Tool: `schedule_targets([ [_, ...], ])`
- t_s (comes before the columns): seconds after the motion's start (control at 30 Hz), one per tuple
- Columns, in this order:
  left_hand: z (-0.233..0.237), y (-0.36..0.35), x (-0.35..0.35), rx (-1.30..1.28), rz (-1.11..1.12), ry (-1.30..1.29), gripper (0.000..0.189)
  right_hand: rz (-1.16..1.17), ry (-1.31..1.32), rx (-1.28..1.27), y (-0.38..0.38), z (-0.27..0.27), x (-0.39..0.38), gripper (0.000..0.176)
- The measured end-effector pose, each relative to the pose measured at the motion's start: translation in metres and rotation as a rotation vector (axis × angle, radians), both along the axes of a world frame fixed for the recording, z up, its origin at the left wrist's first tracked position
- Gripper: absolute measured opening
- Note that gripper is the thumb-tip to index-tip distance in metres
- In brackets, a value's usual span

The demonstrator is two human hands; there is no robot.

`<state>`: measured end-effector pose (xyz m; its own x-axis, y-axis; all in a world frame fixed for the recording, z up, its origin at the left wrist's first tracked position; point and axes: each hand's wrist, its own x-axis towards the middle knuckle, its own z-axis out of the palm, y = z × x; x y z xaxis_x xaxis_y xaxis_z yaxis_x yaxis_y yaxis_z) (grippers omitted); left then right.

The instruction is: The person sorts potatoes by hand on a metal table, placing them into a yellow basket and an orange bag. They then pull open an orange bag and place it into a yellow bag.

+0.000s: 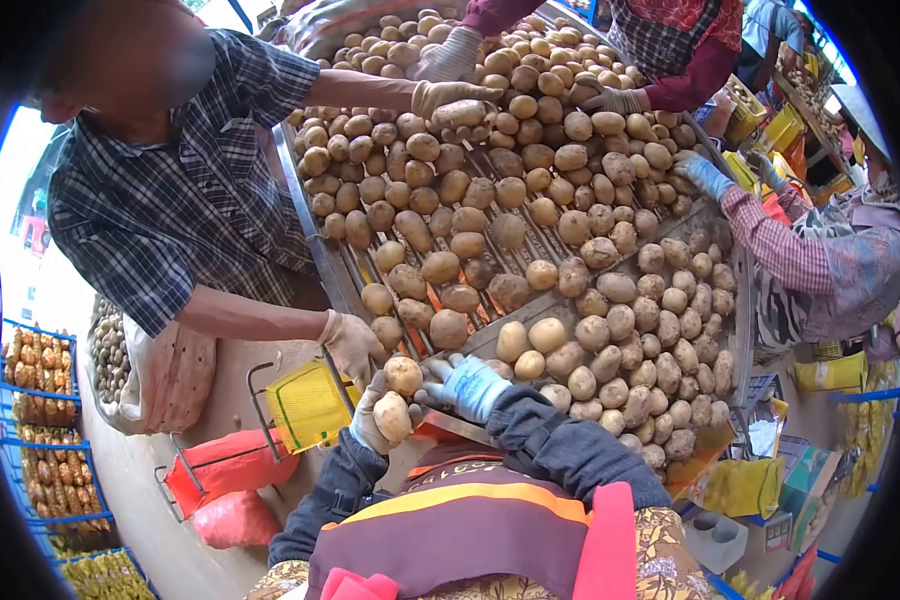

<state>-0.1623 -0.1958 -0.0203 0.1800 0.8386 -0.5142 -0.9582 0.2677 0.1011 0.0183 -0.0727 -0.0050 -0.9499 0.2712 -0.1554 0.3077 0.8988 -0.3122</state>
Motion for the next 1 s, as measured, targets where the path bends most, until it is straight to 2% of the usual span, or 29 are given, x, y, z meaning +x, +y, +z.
schedule_targets([
  [0.03,-0.004,-0.001,-0.003,0.003,-0.001,-0.002,0.058,-0.063,-0.019,-0.072,0.004,-0.003,-0.002,0.049],
  [0.07,-0.009,-0.004,-0.007,0.052,-0.003,-0.112,0.059,-0.064,-0.023,-0.07,0.004,-0.018,0.002,0.049],
  [0.1,-0.012,-0.005,-0.007,0.103,-0.004,-0.225,0.059,-0.357,0.254,-0.6,0.003,-0.037,0.011,0.054],
  [0.13,-0.003,-0.004,-0.001,0.104,-0.001,-0.233,0.059,-0.648,0.534,-1.128,0.004,-0.015,0.01,0.059],
  [0.17,0.008,-0.005,0.007,0.087,0.064,-0.098,0.06,-0.843,0.501,-1.526,0.007,0.013,0.025,0.056],
  [0.2,0.017,-0.004,0.014,0.07,0.126,0.039,0.061,-0.83,0.551,-1.732,0.01,0.018,0.035,0.055],
  [0.27,0.022,0.004,0.021,0.087,0.092,0.02,0.065,-0.859,0.824,-1.979,-0.005,0.024,0.036,0.056],
  [0.3,0.025,0.007,0.025,0.132,0.031,-0.034,0.064,-0.861,0.827,-1.974,-0.009,0.023,0.034,0.056],
  [0.37,0.023,0.013,0.035,0.171,-0.035,-0.123,0.066,-0.77,0.929,-1.602,-0.015,0.019,0.029,0.062],
  [0.47,0.031,0.027,0.05,0.158,0.028,-0.16,0.067,-0.83,0.89,-1.454,-0.021,0.035,0.034,0.071],
  [0.53,0.034,0.034,0.058,0.139,0.019,-0.09,0.07,-0.888,0.895,-1.37,-0.023,0.024,0.042,0.069],
  [0.6,0.04,0.039,0.064,0.137,0.027,-0.07,0.068,-0.908,1.023,-1.333,-0.023,0.026,0.048,0.054],
  [0.63,0.04,0.041,0.066,0.137,0.016,-0.071,0.068,-0.969,1.054,-1.277,-0.022,0.041,0.051,0.04],
  [0.67,0.04,0.043,0.067,0.149,-0.009,-0.068,0.067,-0.978,1.062,-1.272,-0.019,0.044,0.055,0.04],
  [0.73,0.037,0.046,0.068,0.16,-0.045,-0.064,0.067,-1.246,0.966,-1.438,-0.014,0.047,0.064,0.03],
  [0.77,0.03,0.046,0.068,0.129,-0.074,-0.054,0.067,-1.158,0.97,-1.413,-0.012,0.035,0.07,0.05],
  [0.8,0.03,0.048,0.069,0.1,-0.101,-0.044,0.067,-1.165,0.979,-1.409,-0.012,0.037,0.071,0.05],
  [0.87,0.028,0.051,0.071,0.14,-0.181,-0.049,0.069,-0.905,0.724,-0.759,-0.014,0.043,0.069,0.079],
  [0.9,0.027,0.053,0.072,0.117,-0.232,-0.072,0.072,-0.913,0.549,-0.809,-0.013,0.045,0.071,0.095],
  [0.93,0.026,0.057,0.074,0.095,-0.284,-0.094,0.074,-0.925,0.555,-0.802,-0.013,0.046,0.072,0.095],
  [1.0,0.036,0.061,0.082,0.063,-0.253,-0.077,0.075,-1.01,0.861,-1.019,-0.011,0.046,0.074,0.083],
])
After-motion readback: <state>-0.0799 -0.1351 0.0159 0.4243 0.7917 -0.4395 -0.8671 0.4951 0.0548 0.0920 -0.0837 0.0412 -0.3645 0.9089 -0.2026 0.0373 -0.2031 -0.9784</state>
